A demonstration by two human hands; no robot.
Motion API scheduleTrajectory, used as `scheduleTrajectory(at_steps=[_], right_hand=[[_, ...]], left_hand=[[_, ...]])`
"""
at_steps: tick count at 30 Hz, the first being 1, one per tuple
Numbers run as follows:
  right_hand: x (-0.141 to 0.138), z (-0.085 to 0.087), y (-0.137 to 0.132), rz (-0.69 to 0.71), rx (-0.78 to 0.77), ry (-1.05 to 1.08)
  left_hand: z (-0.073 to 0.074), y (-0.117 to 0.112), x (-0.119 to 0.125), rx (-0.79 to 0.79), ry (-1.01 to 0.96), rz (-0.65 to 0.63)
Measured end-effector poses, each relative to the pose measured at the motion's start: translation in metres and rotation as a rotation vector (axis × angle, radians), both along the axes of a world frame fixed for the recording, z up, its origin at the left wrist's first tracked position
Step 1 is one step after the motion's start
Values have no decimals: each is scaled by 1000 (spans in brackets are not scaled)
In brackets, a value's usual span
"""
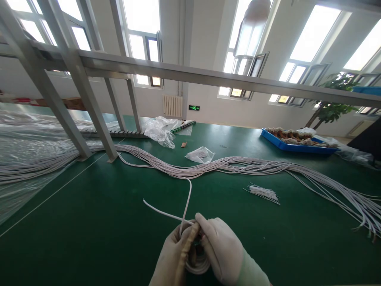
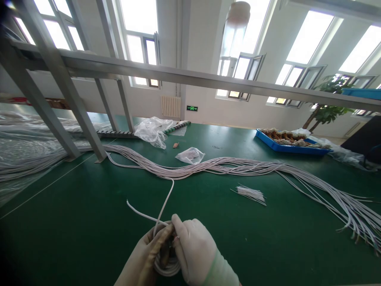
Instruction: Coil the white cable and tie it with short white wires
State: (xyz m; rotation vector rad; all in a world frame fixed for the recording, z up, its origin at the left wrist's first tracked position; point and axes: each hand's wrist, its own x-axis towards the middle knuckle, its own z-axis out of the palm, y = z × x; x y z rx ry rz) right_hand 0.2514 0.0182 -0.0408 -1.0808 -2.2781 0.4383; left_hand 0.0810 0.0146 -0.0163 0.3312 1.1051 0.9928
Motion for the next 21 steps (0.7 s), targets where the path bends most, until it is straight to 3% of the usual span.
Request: scheduleTrajectory(at_steps=[4, 8, 12, 16, 21], right_hand=[[2, 12, -1, 37, 90, -121], [0, 16, -4, -26, 67, -112], [-3, 12, -9, -114, -21, 112], [-10, 3, -16, -196, 11, 394], [-20, -6, -19, -314, 35, 516]], left_hand=[[-13, 0, -1, 67, -56, -138], [-19, -1, -2, 108, 24, -170], [-22, 1, -7, 140, -78, -192], [-17, 1, -10, 203, -143, -228], [-7, -3, -4, 245, -130, -187]])
